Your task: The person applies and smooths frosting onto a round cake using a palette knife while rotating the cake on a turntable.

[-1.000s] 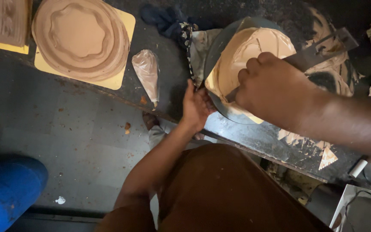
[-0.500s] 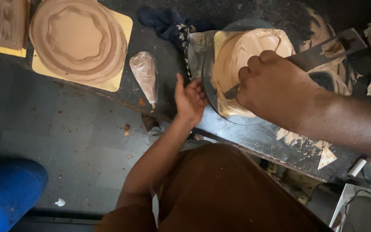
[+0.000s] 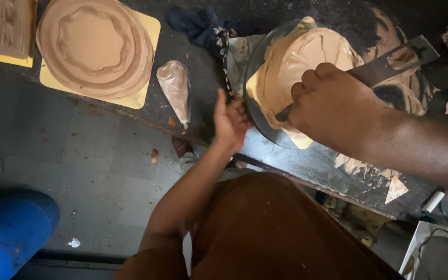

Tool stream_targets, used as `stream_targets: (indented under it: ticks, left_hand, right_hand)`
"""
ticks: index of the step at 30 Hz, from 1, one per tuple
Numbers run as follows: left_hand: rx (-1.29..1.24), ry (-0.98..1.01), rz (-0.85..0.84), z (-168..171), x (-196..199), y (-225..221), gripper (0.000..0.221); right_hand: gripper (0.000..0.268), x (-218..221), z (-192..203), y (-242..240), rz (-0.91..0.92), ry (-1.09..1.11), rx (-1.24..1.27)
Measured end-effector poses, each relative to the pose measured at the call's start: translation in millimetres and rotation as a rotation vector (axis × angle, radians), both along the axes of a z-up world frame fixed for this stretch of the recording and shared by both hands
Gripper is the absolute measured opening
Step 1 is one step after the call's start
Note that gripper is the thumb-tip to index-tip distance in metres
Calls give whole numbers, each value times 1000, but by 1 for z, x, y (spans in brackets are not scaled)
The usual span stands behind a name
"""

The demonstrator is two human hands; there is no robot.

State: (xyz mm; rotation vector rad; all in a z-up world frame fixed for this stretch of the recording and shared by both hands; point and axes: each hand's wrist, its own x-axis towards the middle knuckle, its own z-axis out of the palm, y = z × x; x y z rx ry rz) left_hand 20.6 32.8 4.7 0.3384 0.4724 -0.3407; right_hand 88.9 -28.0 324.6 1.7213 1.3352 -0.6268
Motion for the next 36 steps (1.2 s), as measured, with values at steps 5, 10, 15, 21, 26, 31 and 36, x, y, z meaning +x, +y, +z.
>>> stream_targets:
  ticks: [5,10,15,21,26,31,36]
  left_hand:
    - [-68,16,7,-13,-8,-19,90]
    - [-22,-55,92,-30,0,-13,87]
    - [30,71,-73,-2,-8,-19,86]
    - [-66,101,103,-1,7,-4,86]
    - [12,24,-32,3,-4,-9,78]
    - [100,-11,30,-3,3,-2,77]
    - [874,-210,558,44,-17,-13,63]
  right_hand:
    - [14,0,4,1,-17,7,-35]
    - [11,-1,3,1,-31,8,-56]
    - [11,0,4,4,-29,28,-89]
    - [8,-5,10,10,-52,34,-126]
    - [8,-5,15,6,-219,93,-343]
    - [23,18,31,-67,-572,94,-107]
    - [47,17,25,-181,-602,272,833]
